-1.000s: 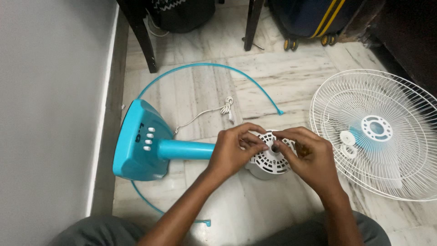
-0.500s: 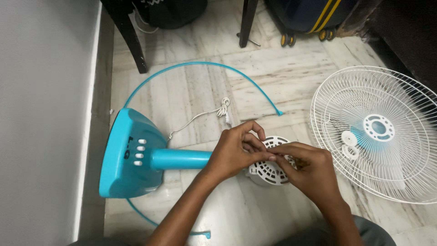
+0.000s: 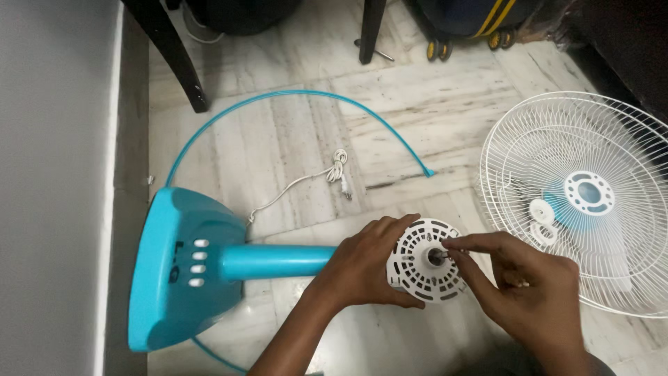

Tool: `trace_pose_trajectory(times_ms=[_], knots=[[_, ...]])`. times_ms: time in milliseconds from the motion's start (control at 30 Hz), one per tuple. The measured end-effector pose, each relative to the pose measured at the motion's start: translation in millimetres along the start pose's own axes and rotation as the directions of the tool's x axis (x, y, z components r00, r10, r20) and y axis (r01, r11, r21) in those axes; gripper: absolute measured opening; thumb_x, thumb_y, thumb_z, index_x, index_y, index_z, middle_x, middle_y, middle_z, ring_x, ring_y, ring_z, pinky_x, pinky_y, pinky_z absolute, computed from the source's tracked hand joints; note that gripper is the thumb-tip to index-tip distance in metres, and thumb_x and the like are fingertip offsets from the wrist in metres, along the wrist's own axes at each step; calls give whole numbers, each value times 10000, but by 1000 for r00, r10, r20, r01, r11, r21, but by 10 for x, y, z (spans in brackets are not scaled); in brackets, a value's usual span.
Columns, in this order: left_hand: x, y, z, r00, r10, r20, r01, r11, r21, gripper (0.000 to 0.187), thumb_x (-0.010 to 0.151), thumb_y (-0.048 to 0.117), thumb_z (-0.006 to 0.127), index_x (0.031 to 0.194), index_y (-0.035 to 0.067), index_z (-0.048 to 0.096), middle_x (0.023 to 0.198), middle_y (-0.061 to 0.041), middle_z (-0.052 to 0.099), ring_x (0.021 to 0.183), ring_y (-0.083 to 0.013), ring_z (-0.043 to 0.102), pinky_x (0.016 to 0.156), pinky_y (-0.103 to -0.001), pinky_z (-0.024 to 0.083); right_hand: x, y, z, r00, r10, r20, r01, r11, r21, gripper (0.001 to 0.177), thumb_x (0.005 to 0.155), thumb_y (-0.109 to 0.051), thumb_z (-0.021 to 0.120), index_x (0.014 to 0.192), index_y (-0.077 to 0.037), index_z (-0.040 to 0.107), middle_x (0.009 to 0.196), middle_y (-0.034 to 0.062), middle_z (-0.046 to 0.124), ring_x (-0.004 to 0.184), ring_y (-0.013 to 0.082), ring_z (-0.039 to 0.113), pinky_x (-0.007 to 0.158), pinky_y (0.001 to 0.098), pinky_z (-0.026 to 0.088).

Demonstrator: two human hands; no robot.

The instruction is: The person assembles a pedestal fan by attaching the motor housing to the stand and securing it with a screwdriver. They then attach the front wire cage to the motor housing.

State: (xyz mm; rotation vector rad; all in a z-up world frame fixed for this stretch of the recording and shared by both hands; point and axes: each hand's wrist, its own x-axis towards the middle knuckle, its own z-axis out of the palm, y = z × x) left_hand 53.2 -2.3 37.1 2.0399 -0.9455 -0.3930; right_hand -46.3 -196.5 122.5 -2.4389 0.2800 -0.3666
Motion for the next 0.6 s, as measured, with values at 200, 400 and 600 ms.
trace_pose_trajectory(times_ms=[200,400,600], knots=[[52,-7,29,1000,5,-21,-4,999,49,1239,474,530,961,1502,87,431,1303,-112,599,1239,-311,584,961,-448,534,-44,1,45,994,72,83,-68,997,-40,249,749,-116,863,992,-172,853,617,-28,715,397,58,469,375,253,338],[34,-58,36,997,44,-64,-44,999,2,1206,494,568,937,1502,100,467,1280,-86,642,1205,-294,630,930,-431,557,-74,-33,178,996,7,87,0,997,-82,237,713,-137,832,950,-137,822,876,31,822,636,150,792,595,286,631],[46,-84,52,996,48,-68,-49,999,-2,1213,492,586,931,1501,100,467,1277,-83,635,1196,-287,629,920,-427,565,-144,-67,299,1000,25,9,-22,976,-215,222,754,-231,815,971,-188,824,901,49,808,629,178,776,596,307,621]])
